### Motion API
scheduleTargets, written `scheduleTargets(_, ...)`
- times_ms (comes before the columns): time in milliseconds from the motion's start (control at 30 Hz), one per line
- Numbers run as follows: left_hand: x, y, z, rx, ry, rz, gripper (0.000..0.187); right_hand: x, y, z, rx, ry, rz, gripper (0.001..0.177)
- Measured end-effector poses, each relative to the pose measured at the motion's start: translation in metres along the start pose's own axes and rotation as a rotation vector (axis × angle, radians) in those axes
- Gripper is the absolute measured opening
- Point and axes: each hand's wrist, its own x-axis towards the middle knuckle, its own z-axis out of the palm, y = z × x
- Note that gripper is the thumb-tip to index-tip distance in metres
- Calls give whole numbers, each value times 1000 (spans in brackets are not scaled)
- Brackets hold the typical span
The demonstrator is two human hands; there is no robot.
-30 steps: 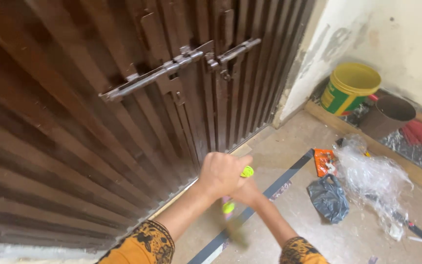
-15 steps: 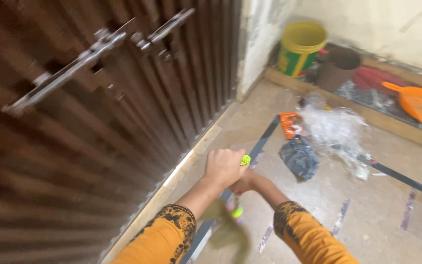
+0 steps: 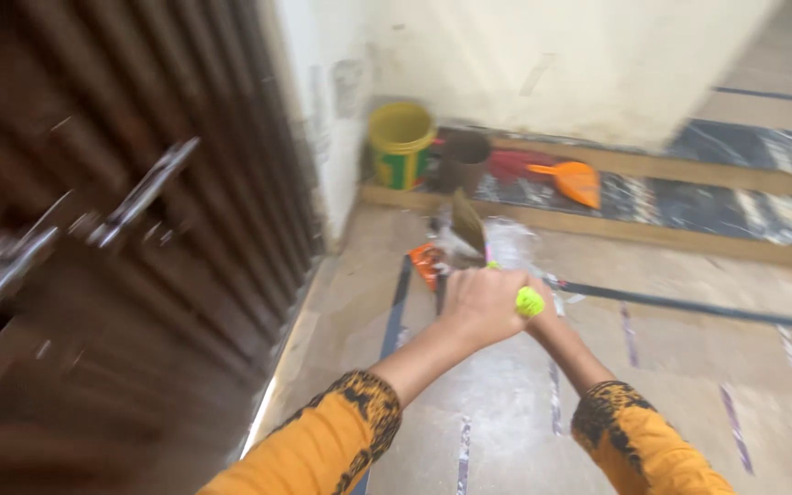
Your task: Sweeping debris into a dustpan in a hallway and then mopping the floor while moving into a bedroom.
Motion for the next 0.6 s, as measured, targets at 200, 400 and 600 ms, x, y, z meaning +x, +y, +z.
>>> scheduleTargets(200, 53, 8, 14, -62, -165, 280, 29, -47, 20, -35, -77, 247, -54, 49)
scheduleTargets(400, 34, -9, 39, -350, -233, -82, 29, -105, 4, -1, -405, 10, 675, 39)
scheduleTargets(600, 30, -69, 78, -289, -472, 135, 24, -104, -48, 66, -350, 193, 1057, 38)
